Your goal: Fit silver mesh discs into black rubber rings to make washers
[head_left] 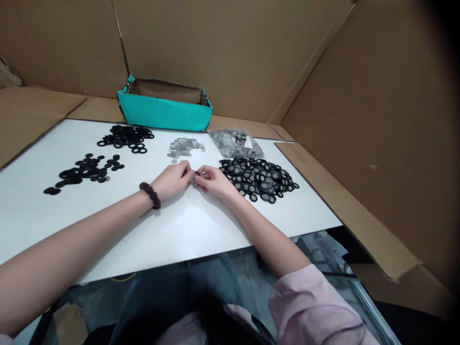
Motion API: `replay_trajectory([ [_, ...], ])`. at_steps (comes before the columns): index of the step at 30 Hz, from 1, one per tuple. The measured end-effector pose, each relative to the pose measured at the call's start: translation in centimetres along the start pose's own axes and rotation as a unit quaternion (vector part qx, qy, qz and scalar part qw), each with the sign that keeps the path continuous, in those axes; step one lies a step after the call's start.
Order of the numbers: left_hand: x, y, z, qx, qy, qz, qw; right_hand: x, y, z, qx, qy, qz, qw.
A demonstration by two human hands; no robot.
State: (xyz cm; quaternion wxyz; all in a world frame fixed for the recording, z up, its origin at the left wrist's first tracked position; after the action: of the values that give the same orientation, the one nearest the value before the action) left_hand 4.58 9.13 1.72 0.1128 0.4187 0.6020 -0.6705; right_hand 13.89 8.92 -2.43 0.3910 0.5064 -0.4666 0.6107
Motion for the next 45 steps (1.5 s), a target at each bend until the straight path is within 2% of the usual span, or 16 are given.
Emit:
replay_trajectory([
  [7,-0.6,0.8,-0.2,0.063,0.069,-0.029,0.995,0.6,0.5,0.3,0.053,-0.021,0.034,0.998],
  [11,-1.2,1.2,-0.1,0.113,0.105,0.008,0.988,1.0,1.0,0.5,0.095,-0.030,0.016,0.995],
  [13,-1.4,1.1,0.0,0.116,0.108,0.029,0.987,1.3,1.2,0.7,0.108,-0.035,0.009,0.993],
  [20,-1.1,1.1,0.5,0.100,0.047,0.190,0.976,2.7,0.7,1.3,0.089,-0.064,-0.003,0.994],
  [29,-0.6,1.0,0.5,0.052,0.009,0.247,0.968,3.0,-0.5,1.2,0.022,-0.052,-0.036,0.998],
  [34,0.0,2.2,0.9,0.056,-0.028,0.356,0.933,2.5,-0.4,1.2,0.006,-0.034,-0.071,0.997],
  [37,0.4,2.4,1.2,0.033,-0.070,0.413,0.907,2.0,0.1,1.1,0.010,-0.030,-0.103,0.994],
  [41,0.6,1.7,1.5,-0.023,-0.091,0.394,0.914,1.9,0.6,1.1,0.027,-0.041,-0.108,0.993],
  [45,0.5,1.5,1.8,-0.043,-0.078,0.373,0.924,1.9,0.5,1.1,0.022,-0.041,-0.103,0.994],
])
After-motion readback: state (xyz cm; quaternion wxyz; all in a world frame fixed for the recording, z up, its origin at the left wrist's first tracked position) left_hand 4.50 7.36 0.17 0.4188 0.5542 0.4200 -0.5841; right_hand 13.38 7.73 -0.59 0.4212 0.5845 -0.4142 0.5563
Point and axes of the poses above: each hand's wrist, its own z-axis away from the middle knuckle, its own y-axis out of the palm, x = y × z, the point moved 9 cm from there along -z, towards the middle knuckle, and after that the axes turned 2 degrees about z, right-handed, at the moved point
